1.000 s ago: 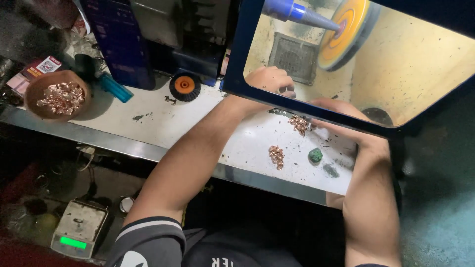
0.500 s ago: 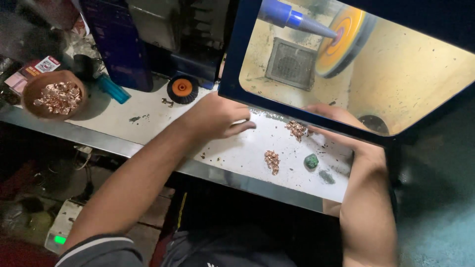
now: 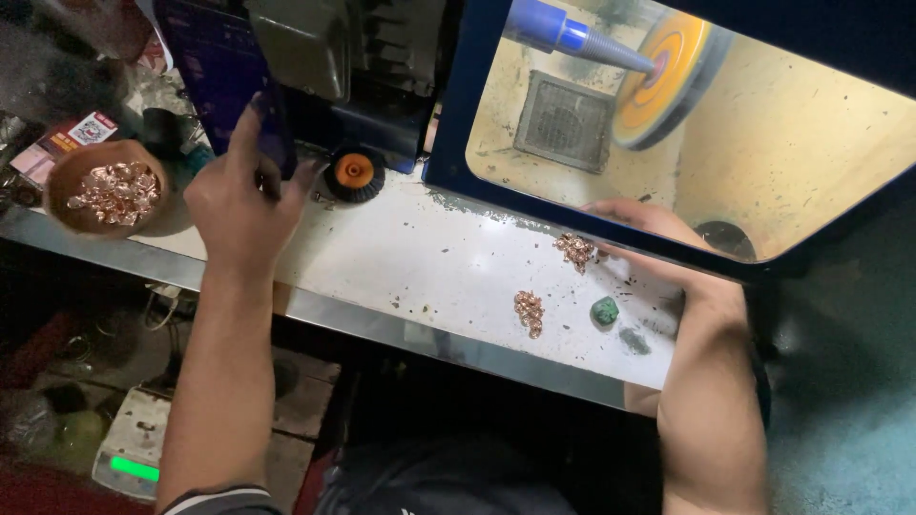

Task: Polishing small metal rings using a motorized polishing wheel inside a protective enclosure.

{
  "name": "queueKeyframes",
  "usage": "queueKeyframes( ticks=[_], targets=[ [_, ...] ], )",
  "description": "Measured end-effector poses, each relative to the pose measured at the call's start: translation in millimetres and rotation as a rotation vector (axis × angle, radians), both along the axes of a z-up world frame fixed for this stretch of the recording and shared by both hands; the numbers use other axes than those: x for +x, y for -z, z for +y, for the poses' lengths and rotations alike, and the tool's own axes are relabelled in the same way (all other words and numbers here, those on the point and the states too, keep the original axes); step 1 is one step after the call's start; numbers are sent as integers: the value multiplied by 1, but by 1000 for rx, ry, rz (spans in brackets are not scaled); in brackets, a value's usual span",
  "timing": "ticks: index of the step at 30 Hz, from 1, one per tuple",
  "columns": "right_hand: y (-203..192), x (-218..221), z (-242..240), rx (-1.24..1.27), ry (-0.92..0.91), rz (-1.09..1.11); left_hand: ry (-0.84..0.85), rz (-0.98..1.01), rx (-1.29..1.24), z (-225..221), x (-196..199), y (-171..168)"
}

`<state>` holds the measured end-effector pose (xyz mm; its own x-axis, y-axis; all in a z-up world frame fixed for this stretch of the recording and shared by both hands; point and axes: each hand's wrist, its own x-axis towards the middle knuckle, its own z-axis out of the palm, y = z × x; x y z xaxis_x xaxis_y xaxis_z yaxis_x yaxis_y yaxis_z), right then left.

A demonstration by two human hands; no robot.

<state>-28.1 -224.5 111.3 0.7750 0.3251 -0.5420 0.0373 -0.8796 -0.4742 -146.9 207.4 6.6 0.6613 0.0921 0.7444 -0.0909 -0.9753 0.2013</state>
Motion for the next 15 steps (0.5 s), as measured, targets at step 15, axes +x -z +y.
queueKeyframes(
  ticks=[15],
  targets=[
    [16, 6, -17, 297, -32, -126, 118, -111, -136, 13, 14, 37]
  ],
)
